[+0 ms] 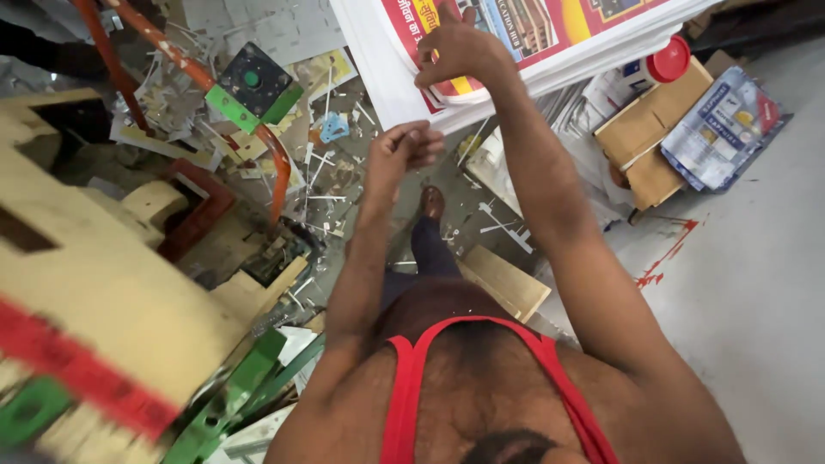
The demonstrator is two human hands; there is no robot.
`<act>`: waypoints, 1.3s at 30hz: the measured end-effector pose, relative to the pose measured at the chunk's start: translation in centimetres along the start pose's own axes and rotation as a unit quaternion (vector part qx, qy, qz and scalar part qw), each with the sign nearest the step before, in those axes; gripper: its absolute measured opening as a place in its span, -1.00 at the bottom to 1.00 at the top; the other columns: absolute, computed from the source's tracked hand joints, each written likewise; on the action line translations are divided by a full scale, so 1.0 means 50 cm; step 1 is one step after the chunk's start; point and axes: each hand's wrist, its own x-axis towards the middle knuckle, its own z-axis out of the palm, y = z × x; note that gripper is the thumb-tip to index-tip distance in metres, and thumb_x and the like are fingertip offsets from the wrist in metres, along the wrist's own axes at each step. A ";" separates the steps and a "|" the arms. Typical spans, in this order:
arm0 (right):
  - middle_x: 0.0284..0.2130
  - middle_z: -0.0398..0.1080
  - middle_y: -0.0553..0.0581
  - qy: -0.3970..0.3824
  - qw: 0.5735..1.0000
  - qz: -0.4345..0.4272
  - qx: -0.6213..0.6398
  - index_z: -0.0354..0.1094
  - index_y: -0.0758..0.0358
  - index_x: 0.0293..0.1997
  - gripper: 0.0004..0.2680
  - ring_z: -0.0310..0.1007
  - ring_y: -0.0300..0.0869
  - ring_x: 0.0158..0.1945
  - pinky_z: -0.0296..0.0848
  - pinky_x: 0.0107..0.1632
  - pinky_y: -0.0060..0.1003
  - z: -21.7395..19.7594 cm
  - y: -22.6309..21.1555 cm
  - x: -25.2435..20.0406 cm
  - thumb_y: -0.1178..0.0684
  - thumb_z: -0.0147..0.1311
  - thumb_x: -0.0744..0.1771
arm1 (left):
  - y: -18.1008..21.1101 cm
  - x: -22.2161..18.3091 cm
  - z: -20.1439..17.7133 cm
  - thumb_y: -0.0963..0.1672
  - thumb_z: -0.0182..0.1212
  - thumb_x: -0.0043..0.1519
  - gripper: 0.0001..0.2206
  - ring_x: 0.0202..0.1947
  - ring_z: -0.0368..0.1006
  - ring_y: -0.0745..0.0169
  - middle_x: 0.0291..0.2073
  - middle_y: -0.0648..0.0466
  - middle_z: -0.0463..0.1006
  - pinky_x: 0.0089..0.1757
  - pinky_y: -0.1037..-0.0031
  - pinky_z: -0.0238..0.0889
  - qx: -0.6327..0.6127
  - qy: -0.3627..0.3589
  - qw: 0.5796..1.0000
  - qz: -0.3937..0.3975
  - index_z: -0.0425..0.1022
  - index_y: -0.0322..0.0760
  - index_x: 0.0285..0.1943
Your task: The person repeatedly picks up a single large printed sheet from a stack on the right and places it onto a green machine on the left. The action is performed one at a time in a repetitive loop.
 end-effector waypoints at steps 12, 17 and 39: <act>-0.23 0.41 0.38 0.099 0.994 -0.032 -0.013 0.53 0.18 -0.18 -0.59 0.36 0.17 0.03 0.13 0.25 0.31 -0.034 -0.001 -0.049 -0.44 0.19 0.34 | 0.018 0.121 0.096 -0.06 -0.05 0.46 -0.59 -0.05 0.63 -0.11 -0.02 -0.28 0.57 -0.04 0.23 0.60 -0.191 -0.001 0.982 0.004 0.30 -0.62 0.25; -0.11 0.45 0.26 0.152 0.955 -0.043 0.249 0.39 0.31 0.00 -0.65 0.46 0.08 0.00 0.39 0.12 -0.11 -0.067 -0.039 -0.143 -0.26 -0.05 0.45 | 0.085 0.160 0.176 -0.11 -0.02 0.41 -0.61 -0.18 0.63 -0.18 -0.04 -0.25 0.52 -0.19 0.19 0.63 -0.126 0.037 0.991 -0.001 0.11 -0.52 0.31; -0.10 0.44 0.37 0.398 0.878 0.247 -0.103 0.39 0.33 0.04 -0.77 0.42 0.26 0.01 0.40 0.08 0.10 0.211 0.502 -0.593 0.01 0.30 0.39 | 0.085 -0.211 -0.088 -0.19 -0.03 0.38 -0.33 -0.21 0.60 0.08 0.28 -0.26 0.38 -0.39 0.38 0.58 0.028 0.219 0.965 0.141 -0.26 -0.28 0.66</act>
